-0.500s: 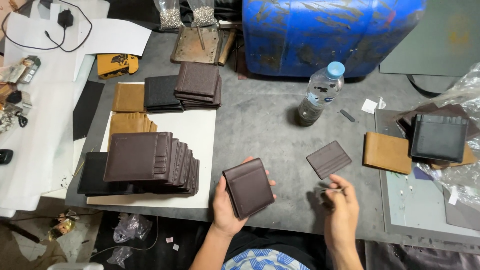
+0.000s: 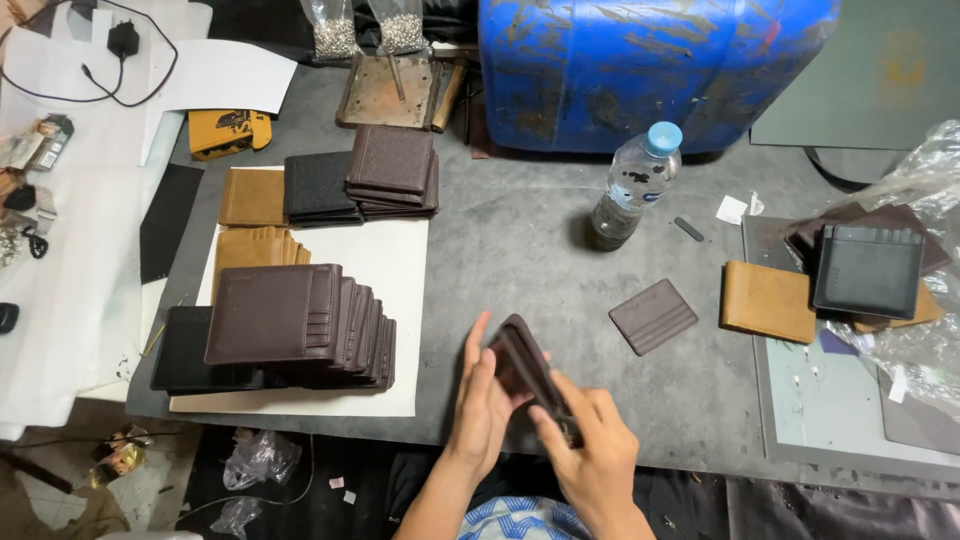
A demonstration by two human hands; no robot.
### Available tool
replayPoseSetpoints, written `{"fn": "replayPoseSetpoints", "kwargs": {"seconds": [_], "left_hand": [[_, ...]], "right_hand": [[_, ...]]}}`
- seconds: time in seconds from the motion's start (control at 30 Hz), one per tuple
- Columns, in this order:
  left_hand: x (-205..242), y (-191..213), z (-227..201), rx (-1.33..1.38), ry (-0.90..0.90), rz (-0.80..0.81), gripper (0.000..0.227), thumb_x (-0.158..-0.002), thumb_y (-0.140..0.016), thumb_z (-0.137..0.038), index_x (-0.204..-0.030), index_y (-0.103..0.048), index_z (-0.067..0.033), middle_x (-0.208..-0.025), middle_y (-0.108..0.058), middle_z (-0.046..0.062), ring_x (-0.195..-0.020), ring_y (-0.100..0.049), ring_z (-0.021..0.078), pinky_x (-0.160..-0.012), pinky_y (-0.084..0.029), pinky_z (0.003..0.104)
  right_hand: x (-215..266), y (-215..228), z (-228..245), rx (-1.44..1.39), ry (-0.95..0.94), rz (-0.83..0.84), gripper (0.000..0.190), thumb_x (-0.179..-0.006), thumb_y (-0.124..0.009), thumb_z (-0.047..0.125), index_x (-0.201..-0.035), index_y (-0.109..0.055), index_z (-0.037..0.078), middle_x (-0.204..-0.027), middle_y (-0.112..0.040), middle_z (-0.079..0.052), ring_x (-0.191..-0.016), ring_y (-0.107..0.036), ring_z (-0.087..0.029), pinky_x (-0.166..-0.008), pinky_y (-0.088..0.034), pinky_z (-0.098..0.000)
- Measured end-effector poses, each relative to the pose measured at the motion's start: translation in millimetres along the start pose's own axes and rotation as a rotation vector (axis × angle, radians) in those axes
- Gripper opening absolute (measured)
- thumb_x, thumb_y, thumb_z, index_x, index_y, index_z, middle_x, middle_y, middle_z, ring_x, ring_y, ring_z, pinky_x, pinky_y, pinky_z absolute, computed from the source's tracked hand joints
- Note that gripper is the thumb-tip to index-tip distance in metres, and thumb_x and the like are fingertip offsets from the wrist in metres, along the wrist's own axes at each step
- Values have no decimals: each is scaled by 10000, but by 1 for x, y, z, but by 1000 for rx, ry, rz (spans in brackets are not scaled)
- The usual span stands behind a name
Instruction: Inspecting, applying liquid finish, and folding leather wallets at a workshop bench
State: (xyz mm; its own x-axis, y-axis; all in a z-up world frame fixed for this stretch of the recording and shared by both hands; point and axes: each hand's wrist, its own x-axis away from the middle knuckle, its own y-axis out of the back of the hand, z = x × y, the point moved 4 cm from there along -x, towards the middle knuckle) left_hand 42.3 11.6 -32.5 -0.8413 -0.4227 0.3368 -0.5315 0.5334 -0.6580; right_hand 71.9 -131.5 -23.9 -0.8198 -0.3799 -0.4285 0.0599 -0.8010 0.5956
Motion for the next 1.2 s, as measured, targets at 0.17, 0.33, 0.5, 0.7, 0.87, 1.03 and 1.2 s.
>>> {"fn": "replayPoseSetpoints", "kwargs": {"seconds": [0.17,0.33,0.5,0.7,0.87,1.03,1.2], "left_hand": [[3,-14,-10,273,178,-139,718,-916,-440,-576,-1514,-492,-182,-1309,-638,232,-1041,-656,404,-869,-536,496],[-5,-1,-7,346,186,-98,791,-921,-384,-675,-1460,-558,-123,-1254,-664,276,-985,-668,444,-873,-532,545],[-15,2,-5,347,135,12,767,-950,-377,-674,-1425,-555,-99,-1168,-666,258,-848,-674,420,-694,-565,554],[-24,-5,-10,255,151,-54,771,-929,-413,-627,-1435,-556,-64,-1130,-668,263,-829,-665,413,-725,-556,555],[-38,-27,-12,158,121,22,791,-898,-426,-609,-1442,-542,-46,-1192,-680,276,-880,-703,440,-720,-562,508],[-54,-50,-15,60,143,22,805,-876,-411,-571,-1474,-540,-47,-1372,-666,219,-1170,-644,315,-970,-514,421],[-68,-61,-19,45,127,-23,740,-922,-383,-525,-1447,-580,-43,-1321,-687,240,-1106,-652,325,-945,-516,411]], "right_hand": [[-2,2,15,-307,-90,301,461,-876,-721,374,-1289,-712,169,-941,-619,-15,-783,-628,-132,-703,-503,-281],[9,-11,-48,-1086,-757,136,670,-704,-620,194,-1339,-667,-15,-1027,-534,-62,-835,-482,-155,-667,-395,-279],[-10,-3,-71,-1276,-1148,-43,398,-899,-587,-51,-1294,-566,-99,-1052,-601,-139,-914,-587,-228,-790,-468,-322],[-56,7,-74,-1258,-1058,-74,182,-1003,-549,100,-1172,-580,42,-1072,-707,-356,-993,-683,-355,-845,-505,-367],[-96,8,-61,-1323,-1026,-127,196,-1003,-533,31,-1175,-606,-29,-1032,-664,-218,-933,-643,-285,-861,-534,-386],[-115,-1,-36,-1188,-951,-16,332,-1011,-528,96,-1227,-697,-91,-992,-726,-224,-869,-657,-258,-772,-503,-324],[-116,3,-37,-720,-738,-41,583,-893,-651,95,-1472,-590,80,-1189,-749,-114,-1037,-669,-168,-876,-554,-302]]}}
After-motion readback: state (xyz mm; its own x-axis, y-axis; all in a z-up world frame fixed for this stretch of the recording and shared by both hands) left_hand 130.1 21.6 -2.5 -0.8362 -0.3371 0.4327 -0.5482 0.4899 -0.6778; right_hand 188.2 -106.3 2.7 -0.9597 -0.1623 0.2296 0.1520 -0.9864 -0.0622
